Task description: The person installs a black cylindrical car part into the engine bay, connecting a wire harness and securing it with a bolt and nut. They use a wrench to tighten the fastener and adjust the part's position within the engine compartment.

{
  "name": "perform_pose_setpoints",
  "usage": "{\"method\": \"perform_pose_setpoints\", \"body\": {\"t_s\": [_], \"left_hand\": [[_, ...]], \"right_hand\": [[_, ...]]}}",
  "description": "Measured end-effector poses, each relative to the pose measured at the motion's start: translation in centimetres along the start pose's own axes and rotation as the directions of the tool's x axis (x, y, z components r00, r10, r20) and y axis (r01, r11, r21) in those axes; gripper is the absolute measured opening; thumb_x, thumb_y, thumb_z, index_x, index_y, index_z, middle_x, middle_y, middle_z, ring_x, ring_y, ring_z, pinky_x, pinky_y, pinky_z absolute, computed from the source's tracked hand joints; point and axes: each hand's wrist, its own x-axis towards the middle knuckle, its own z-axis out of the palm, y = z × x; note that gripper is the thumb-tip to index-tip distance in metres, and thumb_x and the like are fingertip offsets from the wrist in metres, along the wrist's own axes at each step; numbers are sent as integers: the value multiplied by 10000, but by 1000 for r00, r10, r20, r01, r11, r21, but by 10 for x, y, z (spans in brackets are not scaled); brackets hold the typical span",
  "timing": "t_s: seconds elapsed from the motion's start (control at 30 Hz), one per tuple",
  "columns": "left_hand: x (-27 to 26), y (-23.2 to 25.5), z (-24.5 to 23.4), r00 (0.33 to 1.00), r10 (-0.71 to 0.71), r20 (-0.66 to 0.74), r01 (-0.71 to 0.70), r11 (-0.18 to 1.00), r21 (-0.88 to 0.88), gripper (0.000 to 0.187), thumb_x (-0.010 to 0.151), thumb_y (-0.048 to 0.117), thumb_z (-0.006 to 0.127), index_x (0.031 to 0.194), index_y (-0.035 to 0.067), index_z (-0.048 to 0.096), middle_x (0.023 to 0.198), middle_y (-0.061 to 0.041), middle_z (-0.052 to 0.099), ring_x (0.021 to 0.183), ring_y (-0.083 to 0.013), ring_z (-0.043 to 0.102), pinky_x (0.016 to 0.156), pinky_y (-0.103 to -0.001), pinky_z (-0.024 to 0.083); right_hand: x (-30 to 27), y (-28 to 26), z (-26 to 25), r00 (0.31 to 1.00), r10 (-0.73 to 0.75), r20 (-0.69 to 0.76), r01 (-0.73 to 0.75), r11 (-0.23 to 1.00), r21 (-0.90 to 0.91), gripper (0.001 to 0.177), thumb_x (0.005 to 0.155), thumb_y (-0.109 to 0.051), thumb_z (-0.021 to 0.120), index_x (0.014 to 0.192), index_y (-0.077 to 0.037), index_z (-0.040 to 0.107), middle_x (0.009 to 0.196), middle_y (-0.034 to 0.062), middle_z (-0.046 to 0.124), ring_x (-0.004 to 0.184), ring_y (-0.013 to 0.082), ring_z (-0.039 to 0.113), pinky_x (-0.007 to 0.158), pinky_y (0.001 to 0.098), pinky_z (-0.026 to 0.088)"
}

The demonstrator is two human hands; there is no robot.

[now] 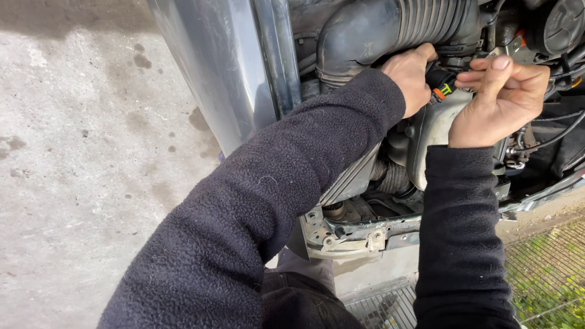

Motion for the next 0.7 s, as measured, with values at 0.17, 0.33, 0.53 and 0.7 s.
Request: {"method": "perform_pose_setpoints", "body": {"t_s": [0.17,0.33,0.53,0.7], "left_hand": [[-1,6,-4,997,-35,69,35,999,4,541,761,27,684,1285,45,548,1245,-189,672,1163,-316,663,1003,-362,522],[0,0,-4,998,-21,67,22,1000,0,542,759,20,682,1283,42,545,1242,-198,671,1166,-331,656,1000,-369,520],[-1,8,-6,1000,8,17,-8,1000,15,525,755,22,682,1264,34,558,1213,-209,688,1151,-355,663,1001,-388,520],[-6,10,-7,999,-10,35,11,1000,-6,541,746,45,704,1267,36,556,1190,-203,696,1138,-357,665,979,-397,522]], "right_hand": [[3,5,23,945,-70,-319,50,996,-71,329,1148,-196,720,974,-2,518,838,185,736,608,202,679,493,282,551],[0,8,33,910,-27,-413,12,999,-39,311,1142,-207,720,984,-7,543,850,184,755,576,193,671,506,288,520],[16,-21,19,945,-137,-296,111,988,-105,298,1162,-224,658,995,-13,531,808,139,690,609,196,679,489,279,557],[19,-28,-7,970,-147,-192,123,984,-132,249,1184,-166,627,1063,0,488,892,152,694,630,176,670,591,263,556]]}}
